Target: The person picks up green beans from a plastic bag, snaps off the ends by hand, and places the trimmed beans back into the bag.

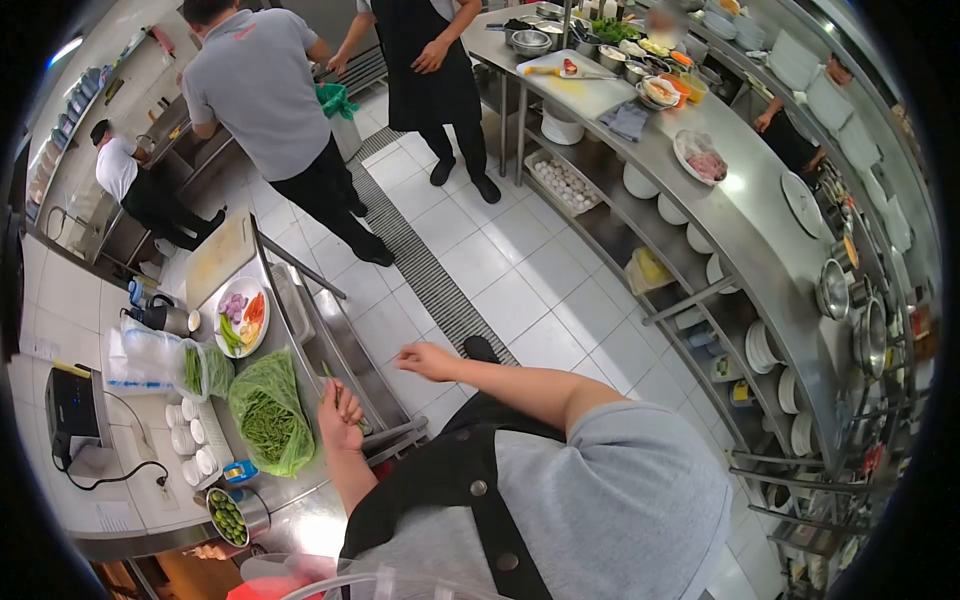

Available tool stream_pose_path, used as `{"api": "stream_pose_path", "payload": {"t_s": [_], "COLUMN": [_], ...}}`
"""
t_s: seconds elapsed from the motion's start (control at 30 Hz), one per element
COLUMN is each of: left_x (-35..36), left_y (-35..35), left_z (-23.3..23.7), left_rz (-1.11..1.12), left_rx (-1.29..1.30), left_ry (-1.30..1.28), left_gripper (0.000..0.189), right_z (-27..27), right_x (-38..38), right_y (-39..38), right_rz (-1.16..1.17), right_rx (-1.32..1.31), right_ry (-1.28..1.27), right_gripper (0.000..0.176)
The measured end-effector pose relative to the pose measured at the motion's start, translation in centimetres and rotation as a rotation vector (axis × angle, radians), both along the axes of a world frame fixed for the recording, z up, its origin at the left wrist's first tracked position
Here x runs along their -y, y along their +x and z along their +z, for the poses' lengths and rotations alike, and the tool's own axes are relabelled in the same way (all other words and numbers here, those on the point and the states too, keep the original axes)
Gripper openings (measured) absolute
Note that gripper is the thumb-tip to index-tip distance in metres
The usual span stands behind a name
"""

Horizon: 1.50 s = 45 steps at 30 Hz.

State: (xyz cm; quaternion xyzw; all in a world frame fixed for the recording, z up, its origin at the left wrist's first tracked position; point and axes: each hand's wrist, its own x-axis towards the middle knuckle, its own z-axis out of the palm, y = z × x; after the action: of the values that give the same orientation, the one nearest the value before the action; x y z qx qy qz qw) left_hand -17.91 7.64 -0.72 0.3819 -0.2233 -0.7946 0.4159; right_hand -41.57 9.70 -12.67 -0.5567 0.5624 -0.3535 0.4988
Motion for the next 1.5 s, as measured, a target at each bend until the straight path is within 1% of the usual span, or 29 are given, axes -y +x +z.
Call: {"api": "stream_pose_path", "payload": {"t_s": [0.07,0.13,0.23,0.33,0.37,0.43,0.47,0.5,0.53,0.57,0.63,0.7,0.77,0.8,0.83,0.9,1.0,1.1,1.2,1.33,1.4,1.5], "left_x": [-0.4,-1.1,-1.8,-2.0,-2.0,-2.1,-1.9,-1.6,-1.2,-0.8,0.0,0.2,-0.2,-0.5,-0.8,-1.2,-1.6,-1.8,-2.1,-2.6,-2.6,-2.7], "left_y": [-0.9,-1.1,-1.5,-1.0,-0.9,-0.9,-0.9,-1.0,-1.0,-0.9,-1.1,-1.8,-3.0,-3.6,-4.3,-5.2,-4.6,-4.3,-4.4,-4.2,-3.6,-3.6], "left_z": [0.9,1.4,2.1,2.1,2.0,1.8,2.0,2.5,2.8,2.9,3.4,4.5,4.9,5.1,5.4,5.9,5.4,5.4,5.0,4.0,3.9,4.4], "left_rz": [0.004,-0.021,-0.051,-0.121,-0.092,-0.037,0.002,0.044,0.087,0.100,0.158,0.184,0.296,0.357,0.360,0.370,0.161,0.126,0.132,0.133,0.076,-0.014], "left_rx": [0.116,0.221,0.336,0.326,0.321,0.306,0.302,0.296,0.289,0.268,0.272,0.267,0.272,0.276,0.293,0.330,0.348,0.373,0.406,0.469,0.510,0.593], "left_ry": [-0.078,-0.161,-0.156,-0.195,-0.206,-0.223,-0.236,-0.250,-0.262,-0.300,-0.305,-0.338,-0.325,-0.318,-0.311,-0.292,-0.459,-0.438,-0.442,-0.507,-0.500,-0.475], "left_gripper": [0.022,0.020,0.018,0.017,0.017,0.017,0.018,0.018,0.018,0.019,0.019,0.018,0.015,0.014,0.013,0.012,0.013,0.017,0.019,0.023,0.024,0.024], "right_z": [6.0,12.2,14.0,13.5,13.5,15.8,21.2,24.7,29.3,34.0,38.1,38.6,36.3,34.8,33.0,27.9,24.6,23.5,23.0,22.3,22.2,20.9], "right_x": [1.3,1.2,1.9,3.2,3.9,5.5,5.5,6.1,5.5,4.8,4.1,3.5,2.7,2.6,2.7,3.0,3.9,4.5,4.4,4.1,3.9,3.2], "right_y": [3.1,4.0,4.6,3.7,3.2,1.3,-0.6,-1.7,-2.7,-3.1,-2.9,-1.1,0.4,0.7,1.1,2.2,1.9,0.9,0.4,-0.3,-0.9,-1.5], "right_rz": [-0.056,0.036,0.154,0.247,0.330,0.492,0.487,0.380,0.163,0.032,-0.059,0.021,0.323,0.483,0.639,0.477,0.271,0.368,0.375,0.336,0.344,0.305], "right_rx": [0.194,0.278,0.227,0.234,0.199,0.125,0.019,0.001,-0.065,0.163,0.373,0.325,0.047,-0.095,-0.231,-0.137,-0.154,-0.113,-0.117,-0.076,-0.063,0.017], "right_ry": [-0.284,-0.328,-0.317,-0.168,-0.250,-0.409,-0.408,-0.522,-0.622,-0.863,-1.166,-1.301,-1.235,-1.071,-0.900,-0.802,-0.757,-0.540,-0.441,-0.383,-0.339,-0.434], "right_gripper": [0.032,0.031,0.032,0.026,0.025,0.024,0.024,0.030,0.042,0.042,0.042,0.042,0.037,0.035,0.032,0.027,0.020,0.015,0.013,0.012,0.011,0.010]}}
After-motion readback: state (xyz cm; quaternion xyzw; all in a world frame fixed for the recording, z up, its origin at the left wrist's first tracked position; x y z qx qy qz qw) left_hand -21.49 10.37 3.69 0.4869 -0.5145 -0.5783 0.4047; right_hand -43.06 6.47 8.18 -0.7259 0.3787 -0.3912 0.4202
